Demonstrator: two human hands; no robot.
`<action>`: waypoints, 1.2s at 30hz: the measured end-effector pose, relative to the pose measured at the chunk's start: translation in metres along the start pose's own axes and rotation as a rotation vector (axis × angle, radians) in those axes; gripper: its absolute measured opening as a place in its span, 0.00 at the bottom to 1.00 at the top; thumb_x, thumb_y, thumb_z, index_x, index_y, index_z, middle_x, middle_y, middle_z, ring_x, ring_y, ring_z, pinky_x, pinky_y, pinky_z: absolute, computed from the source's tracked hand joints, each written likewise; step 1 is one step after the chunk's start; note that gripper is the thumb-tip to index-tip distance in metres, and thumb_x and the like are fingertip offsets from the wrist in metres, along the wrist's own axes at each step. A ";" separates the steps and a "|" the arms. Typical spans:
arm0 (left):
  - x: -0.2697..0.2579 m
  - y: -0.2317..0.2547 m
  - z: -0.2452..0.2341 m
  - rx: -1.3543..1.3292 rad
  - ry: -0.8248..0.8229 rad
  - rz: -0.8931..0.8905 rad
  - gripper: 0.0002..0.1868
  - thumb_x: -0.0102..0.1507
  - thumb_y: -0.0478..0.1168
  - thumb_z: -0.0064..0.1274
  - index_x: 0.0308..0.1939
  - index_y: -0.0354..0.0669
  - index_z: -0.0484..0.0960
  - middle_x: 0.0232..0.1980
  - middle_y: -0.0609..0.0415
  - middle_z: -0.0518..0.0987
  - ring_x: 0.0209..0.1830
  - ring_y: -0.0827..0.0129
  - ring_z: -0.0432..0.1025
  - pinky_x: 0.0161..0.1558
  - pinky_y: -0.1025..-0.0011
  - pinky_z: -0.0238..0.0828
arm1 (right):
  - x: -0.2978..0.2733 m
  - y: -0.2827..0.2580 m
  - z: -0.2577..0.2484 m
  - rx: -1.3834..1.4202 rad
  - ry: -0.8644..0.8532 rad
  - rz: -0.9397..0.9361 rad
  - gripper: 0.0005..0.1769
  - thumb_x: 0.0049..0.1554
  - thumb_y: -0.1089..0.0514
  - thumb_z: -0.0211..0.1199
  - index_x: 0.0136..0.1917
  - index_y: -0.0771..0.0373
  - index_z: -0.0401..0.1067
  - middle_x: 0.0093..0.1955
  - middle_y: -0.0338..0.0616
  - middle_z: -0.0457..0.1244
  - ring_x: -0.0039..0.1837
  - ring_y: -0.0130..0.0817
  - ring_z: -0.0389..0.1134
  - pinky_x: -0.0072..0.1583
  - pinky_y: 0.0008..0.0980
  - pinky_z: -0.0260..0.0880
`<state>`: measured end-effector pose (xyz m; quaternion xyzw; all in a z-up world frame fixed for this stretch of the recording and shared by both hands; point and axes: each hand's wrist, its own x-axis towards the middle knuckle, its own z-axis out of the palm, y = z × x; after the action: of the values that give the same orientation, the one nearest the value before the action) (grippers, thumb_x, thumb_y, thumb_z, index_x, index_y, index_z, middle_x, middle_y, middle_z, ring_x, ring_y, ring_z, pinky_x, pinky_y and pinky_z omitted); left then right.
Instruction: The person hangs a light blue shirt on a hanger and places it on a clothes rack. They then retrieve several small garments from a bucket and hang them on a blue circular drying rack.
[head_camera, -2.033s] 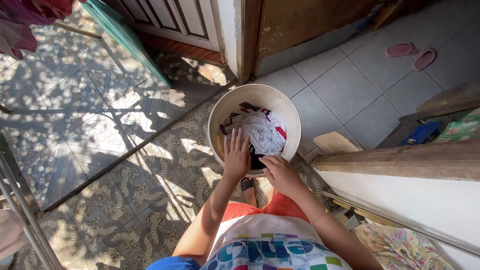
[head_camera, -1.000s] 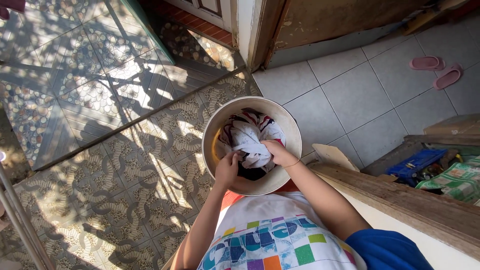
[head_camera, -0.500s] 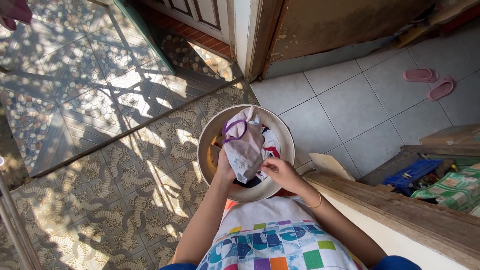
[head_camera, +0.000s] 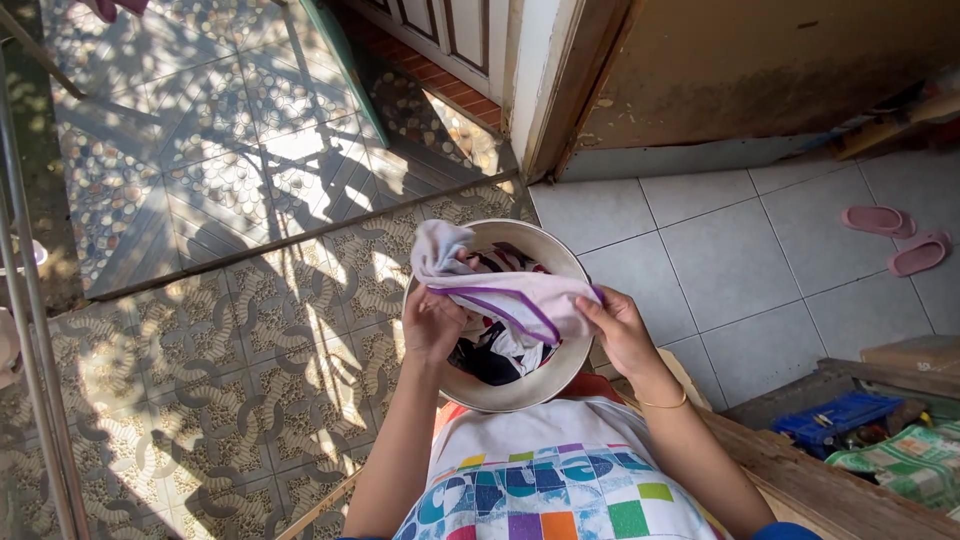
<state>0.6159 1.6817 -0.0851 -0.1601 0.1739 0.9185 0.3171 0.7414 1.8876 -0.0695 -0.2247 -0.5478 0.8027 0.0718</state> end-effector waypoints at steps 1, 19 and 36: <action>-0.003 0.006 0.006 -0.005 0.002 0.015 0.21 0.55 0.49 0.45 0.51 0.51 0.74 0.53 0.53 0.73 0.49 0.61 0.69 0.49 0.62 0.63 | -0.006 -0.014 0.002 -0.003 -0.015 0.003 0.03 0.52 0.60 0.57 0.40 0.60 0.70 0.33 0.35 0.63 0.39 0.22 0.63 0.44 0.21 0.64; -0.085 0.006 0.129 0.599 -0.287 0.216 0.26 0.56 0.45 0.46 0.51 0.26 0.64 0.45 0.38 0.75 0.43 0.59 0.73 0.33 0.71 0.72 | 0.025 -0.055 0.061 -0.875 -0.549 -0.391 0.24 0.47 0.54 0.63 0.57 0.55 0.64 0.60 0.45 0.56 0.62 0.43 0.58 0.60 0.40 0.57; -0.195 0.120 0.058 0.482 0.441 1.193 0.13 0.53 0.41 0.57 0.38 0.42 0.73 0.34 0.58 0.75 0.39 0.70 0.72 0.41 0.75 0.75 | 0.074 -0.143 0.007 -1.507 -1.115 0.289 0.14 0.48 0.60 0.48 0.37 0.52 0.75 0.34 0.26 0.64 0.34 0.21 0.54 0.38 0.23 0.52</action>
<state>0.6746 1.5149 0.0716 -0.1452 0.4928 0.8177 -0.2597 0.6534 1.9643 0.0426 0.1383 -0.8440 0.2304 -0.4643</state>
